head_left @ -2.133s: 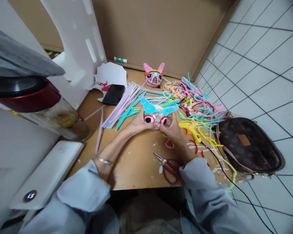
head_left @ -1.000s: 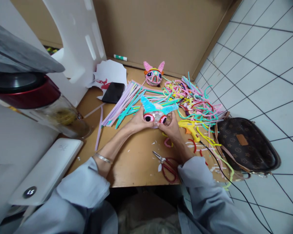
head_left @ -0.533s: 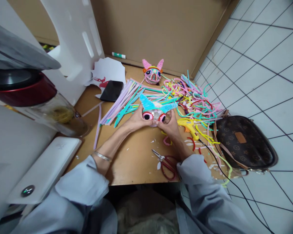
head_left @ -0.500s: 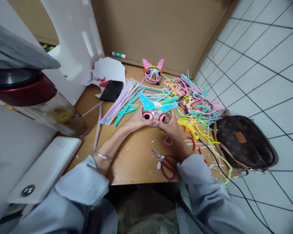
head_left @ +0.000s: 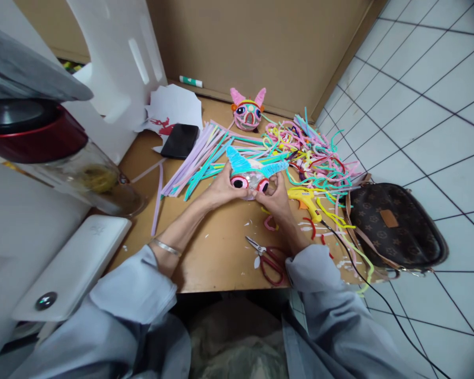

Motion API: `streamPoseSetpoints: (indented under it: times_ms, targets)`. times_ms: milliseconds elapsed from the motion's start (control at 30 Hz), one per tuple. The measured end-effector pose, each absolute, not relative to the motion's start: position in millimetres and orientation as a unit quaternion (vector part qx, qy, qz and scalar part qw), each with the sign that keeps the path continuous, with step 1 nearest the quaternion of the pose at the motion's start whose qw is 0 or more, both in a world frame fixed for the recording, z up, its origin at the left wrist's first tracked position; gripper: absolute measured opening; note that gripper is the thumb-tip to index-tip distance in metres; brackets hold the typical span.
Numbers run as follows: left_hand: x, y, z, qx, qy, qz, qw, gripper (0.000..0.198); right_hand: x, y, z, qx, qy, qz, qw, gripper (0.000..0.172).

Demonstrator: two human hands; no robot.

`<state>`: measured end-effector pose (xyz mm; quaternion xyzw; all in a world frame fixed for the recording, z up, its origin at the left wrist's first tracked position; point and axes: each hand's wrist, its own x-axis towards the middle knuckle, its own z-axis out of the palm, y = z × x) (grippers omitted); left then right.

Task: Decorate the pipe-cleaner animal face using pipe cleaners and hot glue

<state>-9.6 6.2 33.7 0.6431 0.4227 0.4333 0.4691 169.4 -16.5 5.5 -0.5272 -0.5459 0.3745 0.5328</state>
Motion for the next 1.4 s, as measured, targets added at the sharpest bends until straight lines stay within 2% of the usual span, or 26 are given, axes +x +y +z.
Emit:
streamPoseSetpoints:
  times_ms: [267, 433, 600, 767, 1000, 1400]
  targets:
    - [-10.7, 7.5, 32.3, 0.641, 0.407, 0.442, 0.476, 0.09, 169.9, -17.3, 7.3, -0.512, -0.547, 0.405, 0.525, 0.083]
    - [-17.1, 10.6, 32.4, 0.648, 0.401, 0.421, 0.493, 0.091, 175.5, -17.5, 8.7, -0.51, -0.565, 0.406, 0.506, 0.093]
    - [-22.1, 18.8, 21.9, 0.656, 0.368, 0.419, 0.509, 0.087, 180.0, -17.4, 11.0, -0.526, -0.574, 0.409, 0.475, 0.091]
    - [-22.6, 22.3, 17.7, 0.65, 0.343, 0.436, 0.52, 0.087, 182.9, -15.6, 7.5, -0.556, -0.565, 0.399, 0.462, 0.101]
    - [-21.3, 22.2, 22.1, 0.634, 0.313, 0.458, 0.538, 0.089, 191.1, -12.8, 2.9, -0.545, -0.566, 0.414, 0.459, 0.102]
    - [-23.3, 23.1, 18.6, 0.62, 0.376, 0.454, 0.517, 0.069, 181.5, -13.7, 3.6, -0.545, -0.527, 0.422, 0.497, 0.104]
